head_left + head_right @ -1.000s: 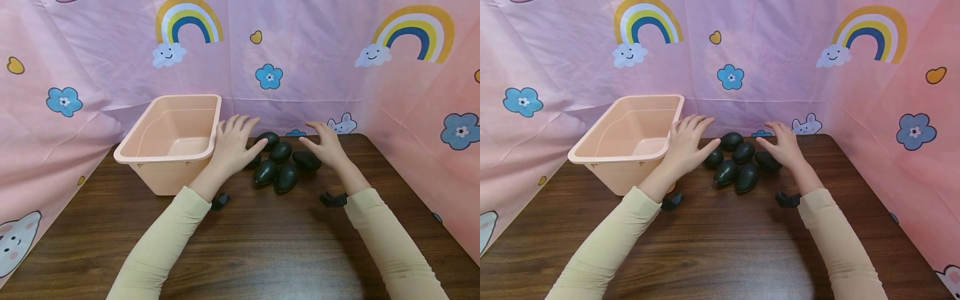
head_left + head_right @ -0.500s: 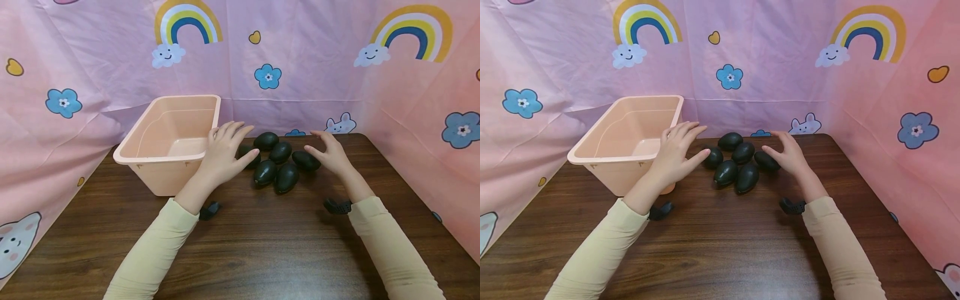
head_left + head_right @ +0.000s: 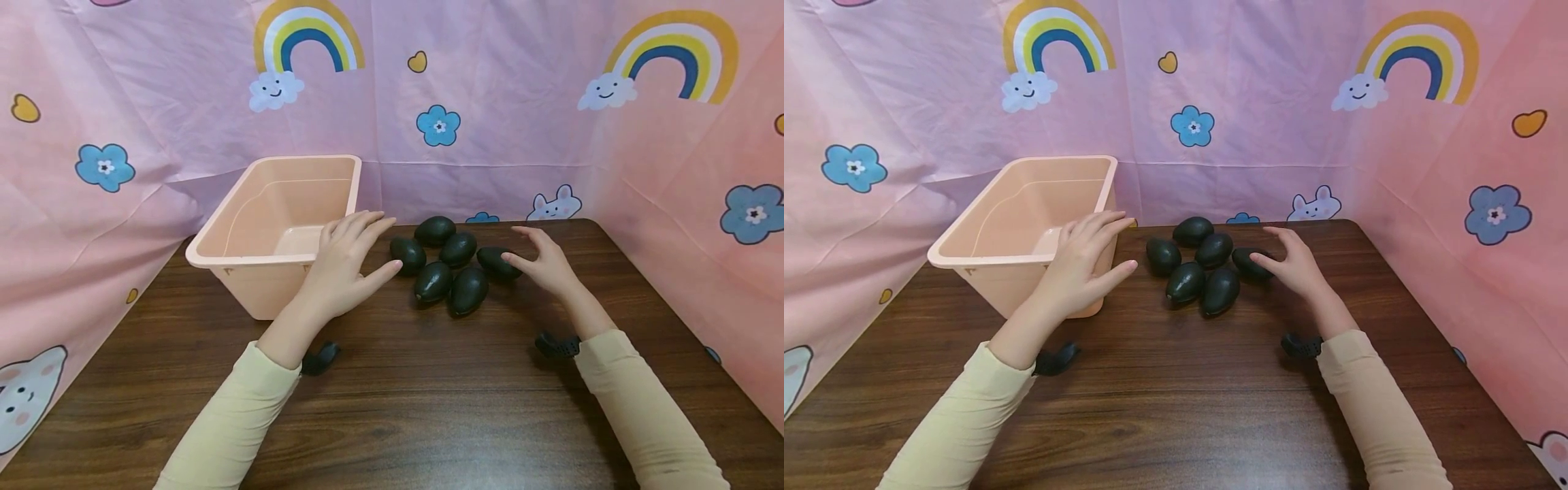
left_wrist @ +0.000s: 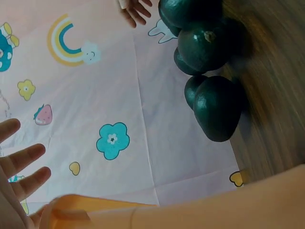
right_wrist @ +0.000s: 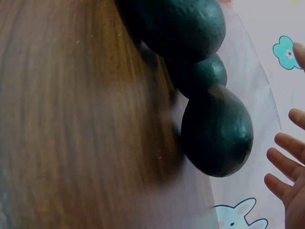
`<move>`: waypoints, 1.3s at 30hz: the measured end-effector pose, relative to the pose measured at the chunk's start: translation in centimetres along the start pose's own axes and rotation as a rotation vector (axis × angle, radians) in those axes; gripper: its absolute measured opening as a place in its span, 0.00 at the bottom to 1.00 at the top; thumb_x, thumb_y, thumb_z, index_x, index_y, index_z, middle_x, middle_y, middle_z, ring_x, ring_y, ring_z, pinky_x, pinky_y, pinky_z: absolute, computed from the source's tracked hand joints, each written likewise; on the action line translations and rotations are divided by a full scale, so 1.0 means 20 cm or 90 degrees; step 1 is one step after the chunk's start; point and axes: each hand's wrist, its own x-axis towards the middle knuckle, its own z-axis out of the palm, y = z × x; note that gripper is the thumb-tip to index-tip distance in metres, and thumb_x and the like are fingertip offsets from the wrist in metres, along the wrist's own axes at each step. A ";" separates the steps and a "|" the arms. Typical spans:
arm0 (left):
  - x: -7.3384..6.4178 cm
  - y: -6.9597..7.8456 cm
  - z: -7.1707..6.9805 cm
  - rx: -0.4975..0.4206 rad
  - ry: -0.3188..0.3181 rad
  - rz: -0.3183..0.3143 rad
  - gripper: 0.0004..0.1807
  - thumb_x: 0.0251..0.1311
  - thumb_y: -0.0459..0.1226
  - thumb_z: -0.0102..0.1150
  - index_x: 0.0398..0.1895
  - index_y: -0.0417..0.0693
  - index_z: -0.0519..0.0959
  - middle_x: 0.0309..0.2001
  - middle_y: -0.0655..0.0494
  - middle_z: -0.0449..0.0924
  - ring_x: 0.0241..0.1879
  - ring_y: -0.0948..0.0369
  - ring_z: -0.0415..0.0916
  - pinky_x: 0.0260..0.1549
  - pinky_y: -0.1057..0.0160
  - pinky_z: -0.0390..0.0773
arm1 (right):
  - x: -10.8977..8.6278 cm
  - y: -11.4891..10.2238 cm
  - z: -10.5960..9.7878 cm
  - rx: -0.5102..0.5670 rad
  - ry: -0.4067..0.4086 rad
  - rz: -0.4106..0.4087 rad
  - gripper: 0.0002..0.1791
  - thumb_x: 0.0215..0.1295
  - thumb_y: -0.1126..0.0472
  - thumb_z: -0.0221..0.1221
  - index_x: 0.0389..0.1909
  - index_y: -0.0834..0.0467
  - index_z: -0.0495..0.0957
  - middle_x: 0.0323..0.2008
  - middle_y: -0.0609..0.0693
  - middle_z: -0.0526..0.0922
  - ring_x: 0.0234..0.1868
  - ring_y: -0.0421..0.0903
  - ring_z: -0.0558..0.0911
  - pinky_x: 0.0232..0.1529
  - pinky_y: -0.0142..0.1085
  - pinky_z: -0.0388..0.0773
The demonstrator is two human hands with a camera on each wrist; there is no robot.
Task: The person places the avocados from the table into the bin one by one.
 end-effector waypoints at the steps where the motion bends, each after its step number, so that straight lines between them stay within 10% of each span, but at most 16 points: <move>1: -0.01 0.00 0.00 -0.002 0.005 0.005 0.32 0.61 0.53 0.56 0.66 0.49 0.69 0.64 0.47 0.66 0.66 0.50 0.57 0.61 0.43 0.50 | 0.00 0.01 0.00 0.000 -0.004 0.001 0.37 0.62 0.48 0.63 0.68 0.59 0.64 0.64 0.61 0.65 0.64 0.62 0.62 0.61 0.60 0.56; 27: -0.23 -0.14 -0.12 -0.014 0.098 0.006 0.31 0.56 0.49 0.59 0.61 0.44 0.73 0.60 0.50 0.72 0.61 0.50 0.63 0.61 0.43 0.50 | -0.05 0.18 0.03 0.087 -0.041 0.063 0.39 0.63 0.51 0.63 0.70 0.59 0.58 0.63 0.66 0.65 0.63 0.64 0.64 0.60 0.62 0.58; 39: -0.31 -0.23 -0.13 -0.011 0.209 0.027 0.28 0.58 0.52 0.54 0.53 0.41 0.78 0.50 0.47 0.78 0.53 0.48 0.70 0.52 0.43 0.58 | -0.02 0.23 0.01 0.112 -0.080 0.065 0.38 0.66 0.54 0.60 0.71 0.61 0.56 0.66 0.67 0.61 0.65 0.64 0.62 0.61 0.60 0.58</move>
